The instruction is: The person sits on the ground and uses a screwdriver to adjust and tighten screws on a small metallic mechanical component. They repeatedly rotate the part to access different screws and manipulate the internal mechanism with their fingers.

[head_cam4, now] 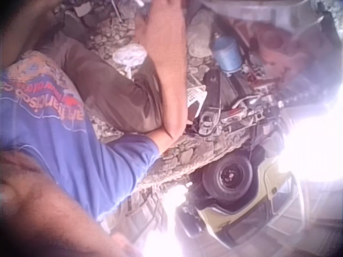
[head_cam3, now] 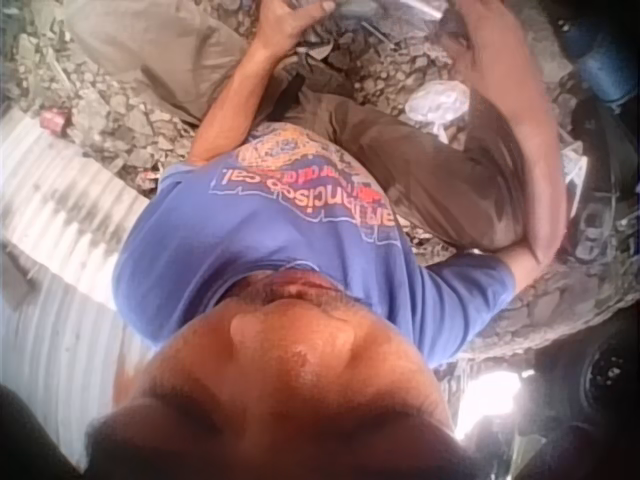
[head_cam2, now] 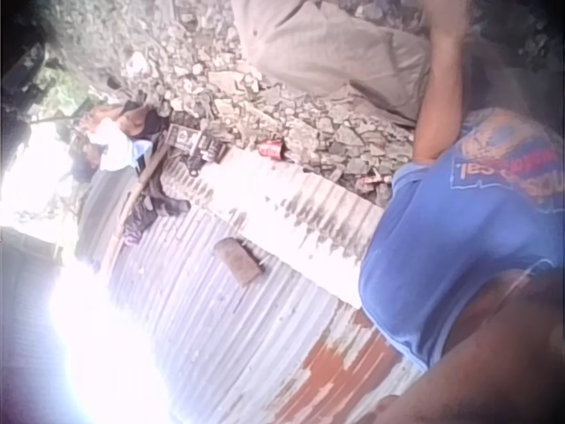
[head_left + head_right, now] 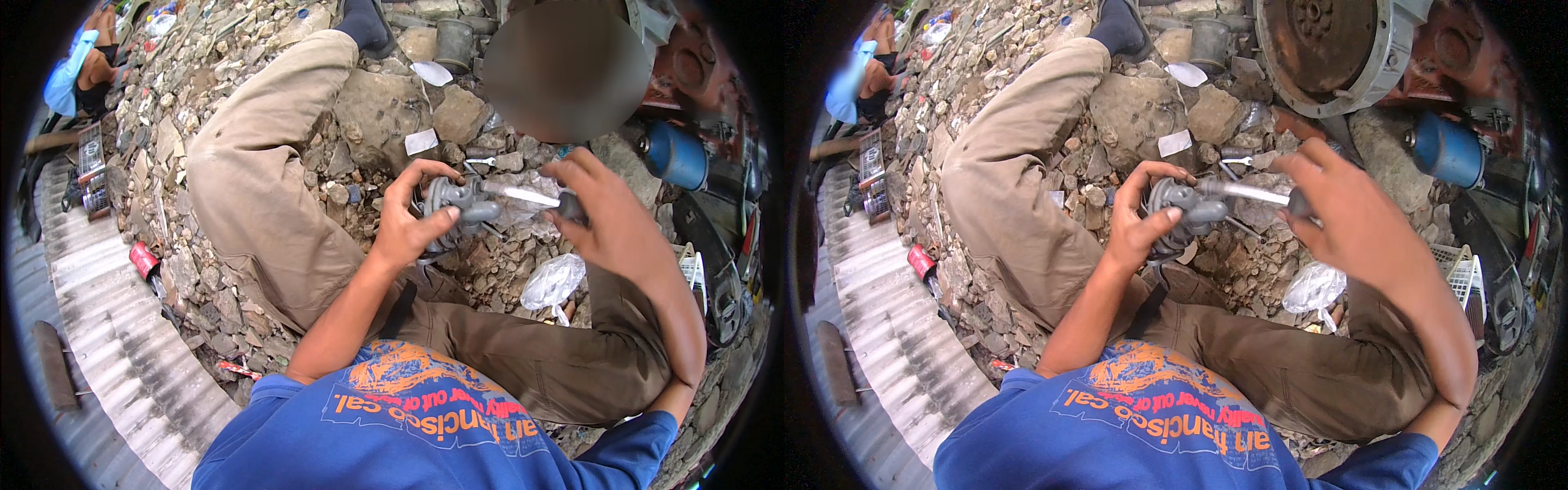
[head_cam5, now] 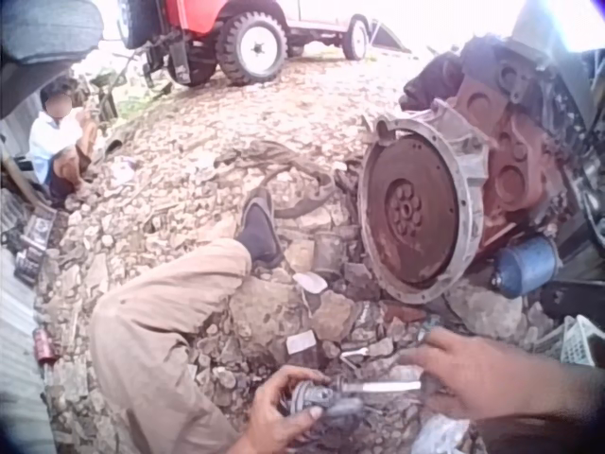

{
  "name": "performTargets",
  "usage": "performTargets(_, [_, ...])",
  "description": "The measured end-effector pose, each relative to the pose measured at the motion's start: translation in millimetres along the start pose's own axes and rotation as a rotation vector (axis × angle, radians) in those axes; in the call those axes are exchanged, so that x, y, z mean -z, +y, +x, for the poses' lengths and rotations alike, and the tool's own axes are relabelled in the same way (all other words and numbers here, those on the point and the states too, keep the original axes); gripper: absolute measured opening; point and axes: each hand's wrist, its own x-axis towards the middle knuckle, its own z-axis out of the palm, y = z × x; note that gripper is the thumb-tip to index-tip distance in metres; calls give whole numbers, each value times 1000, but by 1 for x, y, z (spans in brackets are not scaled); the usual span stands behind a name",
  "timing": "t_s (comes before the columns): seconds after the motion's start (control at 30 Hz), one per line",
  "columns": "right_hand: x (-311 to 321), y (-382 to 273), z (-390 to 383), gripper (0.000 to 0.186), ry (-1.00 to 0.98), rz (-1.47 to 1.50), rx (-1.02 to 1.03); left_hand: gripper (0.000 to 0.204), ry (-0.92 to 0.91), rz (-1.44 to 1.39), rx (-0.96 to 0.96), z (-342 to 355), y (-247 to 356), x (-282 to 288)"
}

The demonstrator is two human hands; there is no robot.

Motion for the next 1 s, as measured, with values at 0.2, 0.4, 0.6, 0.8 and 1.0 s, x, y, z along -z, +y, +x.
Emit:
performTargets(0.2, [-32,37,14,96,87,674,-65,60,-12,-701,418,12,18,-17])
performTargets(0.4, [-16,18,27,87,189,575,-6,53,-66,-960,527,31,31,-21])
performTargets(0.6, [27,-16,16,21,660,650,-152,57,-53,-1225,412,52,57,-30])
performTargets(0.8, [24,-19,7,64,710,602,-40,59,-179,-1284,275,67,73,-39])
performTargets(1.0, [20,-3,5,114,460,841,138,64,-301,-1307,211,59,76,-46])
